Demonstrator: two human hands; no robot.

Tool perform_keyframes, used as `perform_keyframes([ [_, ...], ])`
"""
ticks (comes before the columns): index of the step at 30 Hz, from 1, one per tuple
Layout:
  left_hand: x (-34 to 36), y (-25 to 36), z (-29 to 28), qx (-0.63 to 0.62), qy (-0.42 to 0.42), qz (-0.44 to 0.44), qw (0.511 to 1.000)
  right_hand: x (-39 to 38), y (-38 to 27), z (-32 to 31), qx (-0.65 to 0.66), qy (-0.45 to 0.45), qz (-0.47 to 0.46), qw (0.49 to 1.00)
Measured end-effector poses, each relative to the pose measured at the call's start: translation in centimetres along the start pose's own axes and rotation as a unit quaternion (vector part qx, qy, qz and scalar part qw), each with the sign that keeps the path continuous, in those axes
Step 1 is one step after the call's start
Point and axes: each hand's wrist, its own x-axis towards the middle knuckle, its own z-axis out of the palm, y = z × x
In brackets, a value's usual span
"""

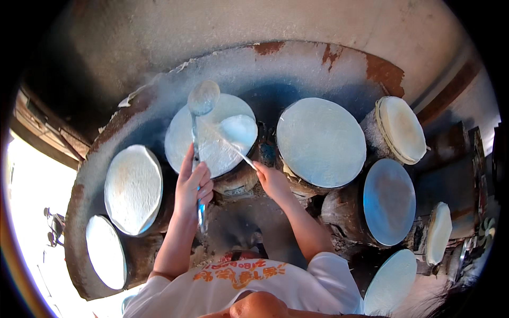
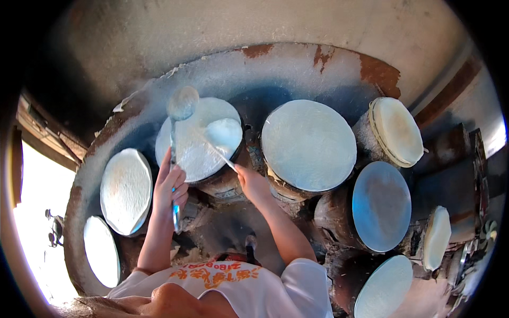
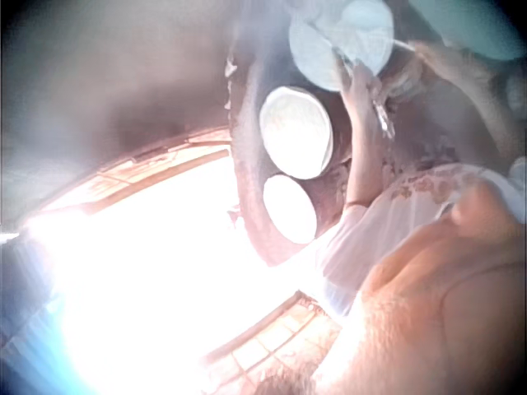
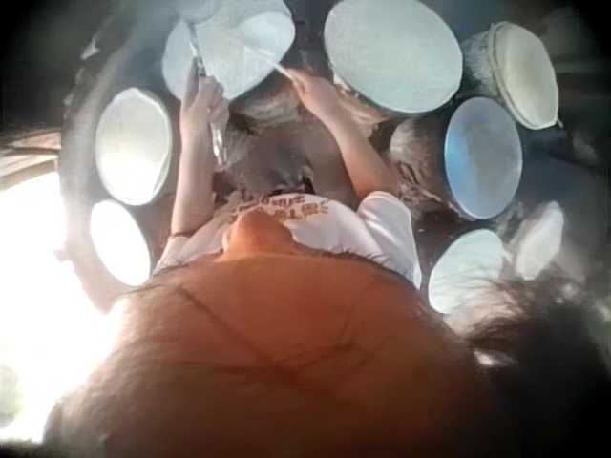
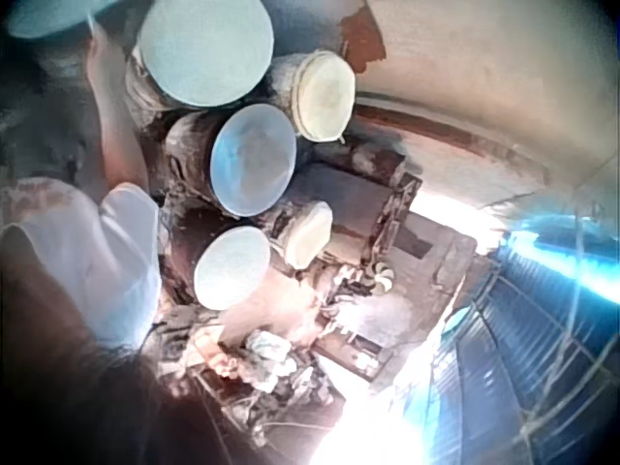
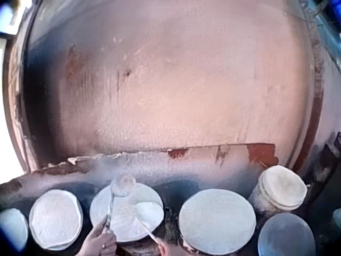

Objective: The person prepares thin flatbreads by spreading batter onto several heated circular plates using a ladle and a wooden stick, then peeling and stacking the cooked bread.

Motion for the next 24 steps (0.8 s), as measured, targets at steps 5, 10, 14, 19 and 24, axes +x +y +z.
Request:
perform_keyframes([
  [5,3.1,1.3,-0.5,-0.203,-0.057,-0.111,0.971,-2.6,3.3,-3.2,-0.086,-0.018,0.192,0.978],
  [10,7.7,0.3,-3.9,-0.396,0.017,-0.243,0.886,0.8,2.3,-2.3,-0.079,-0.060,0.126,0.987],
  [14,9.0,-0.3,-4.5,-0.476,-0.010,-0.299,0.827,1.8,4.2,-3.4,-0.083,-0.015,0.119,0.989],
  [19,9.7,-0.4,-5.0,-0.404,0.006,-0.252,0.879,-1.0,0.9,-4.2,-0.026,-0.124,0.126,0.984],
  [24,8.5,-3.7,-5.7,-0.396,0.027,-0.251,0.883,-7.6,-1.0,0.2,0.284,-0.065,0.441,0.849],
])
